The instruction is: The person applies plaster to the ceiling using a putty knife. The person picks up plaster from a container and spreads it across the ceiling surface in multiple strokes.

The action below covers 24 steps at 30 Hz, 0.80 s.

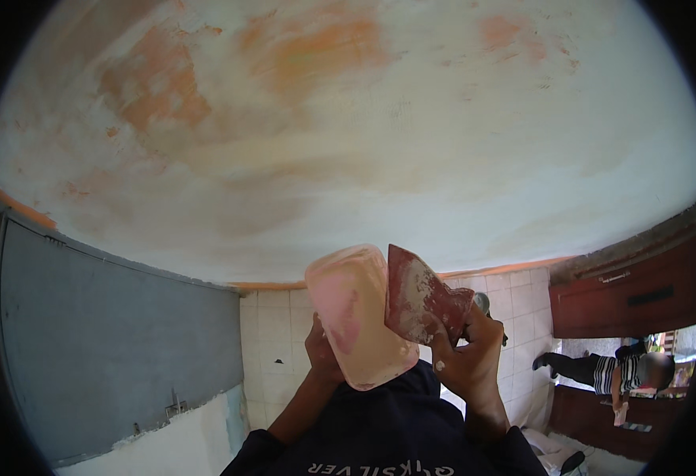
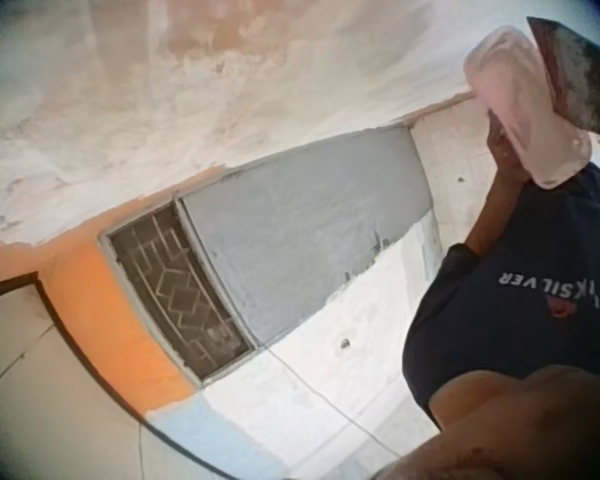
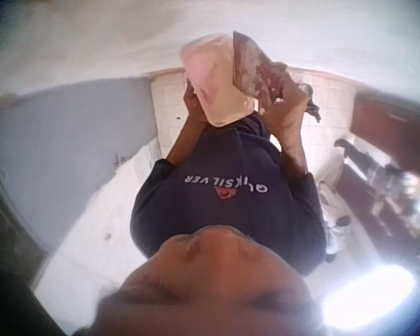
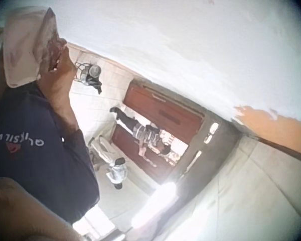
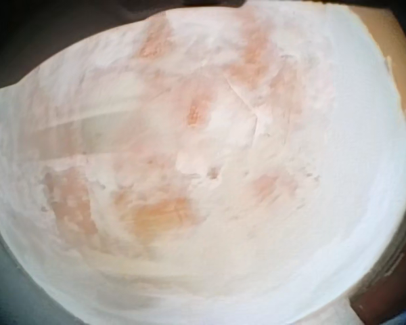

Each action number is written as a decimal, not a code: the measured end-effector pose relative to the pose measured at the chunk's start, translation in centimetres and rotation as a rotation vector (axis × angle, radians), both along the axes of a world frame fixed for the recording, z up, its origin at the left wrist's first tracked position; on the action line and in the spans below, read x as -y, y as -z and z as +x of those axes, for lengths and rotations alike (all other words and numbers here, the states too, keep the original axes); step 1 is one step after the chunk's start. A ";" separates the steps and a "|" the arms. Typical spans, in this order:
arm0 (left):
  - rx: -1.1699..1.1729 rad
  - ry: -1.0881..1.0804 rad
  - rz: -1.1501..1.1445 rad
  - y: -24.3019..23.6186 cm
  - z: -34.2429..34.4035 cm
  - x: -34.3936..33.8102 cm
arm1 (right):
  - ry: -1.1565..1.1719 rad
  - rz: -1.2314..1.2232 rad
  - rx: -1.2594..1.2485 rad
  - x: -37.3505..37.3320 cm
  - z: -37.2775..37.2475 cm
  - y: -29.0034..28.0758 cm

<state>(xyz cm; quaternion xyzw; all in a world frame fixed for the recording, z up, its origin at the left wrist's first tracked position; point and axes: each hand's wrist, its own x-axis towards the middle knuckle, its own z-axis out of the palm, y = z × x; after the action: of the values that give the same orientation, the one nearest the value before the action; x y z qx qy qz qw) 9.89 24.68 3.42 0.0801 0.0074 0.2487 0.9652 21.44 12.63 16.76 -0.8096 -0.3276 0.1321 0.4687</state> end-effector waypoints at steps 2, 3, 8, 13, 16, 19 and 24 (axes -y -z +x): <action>-0.017 0.006 -0.034 -0.7 0.1 0.6 | 0.012 0.010 0.018 0.4 0.0 0.0; 0.011 0.030 -0.068 -1.2 0.0 0.7 | 0.038 0.039 -0.027 0.6 0.0 0.2; -0.044 0.072 -0.175 -1.6 -0.6 1.2 | 0.159 0.283 -0.096 1.0 0.4 0.6; -0.158 0.043 -0.179 -1.0 -0.8 2.0 | 0.117 0.315 -0.169 2.7 1.2 1.2; -0.125 0.057 -0.190 -0.6 -1.1 1.8 | 0.175 0.250 -0.258 1.3 0.1 0.0; -0.014 0.085 -0.215 -0.3 -1.4 1.7 | 0.115 0.203 -0.175 1.5 -0.1 0.9; -0.100 0.113 -0.207 -1.0 -2.0 0.8 | -0.098 -0.124 0.131 0.9 -0.9 -0.2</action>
<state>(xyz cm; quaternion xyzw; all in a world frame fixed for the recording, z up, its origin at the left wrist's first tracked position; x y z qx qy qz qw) 7.85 23.87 4.43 -0.0072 0.0764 0.1874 0.9793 20.57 11.78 17.01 -0.8270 -0.3880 0.1219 0.3882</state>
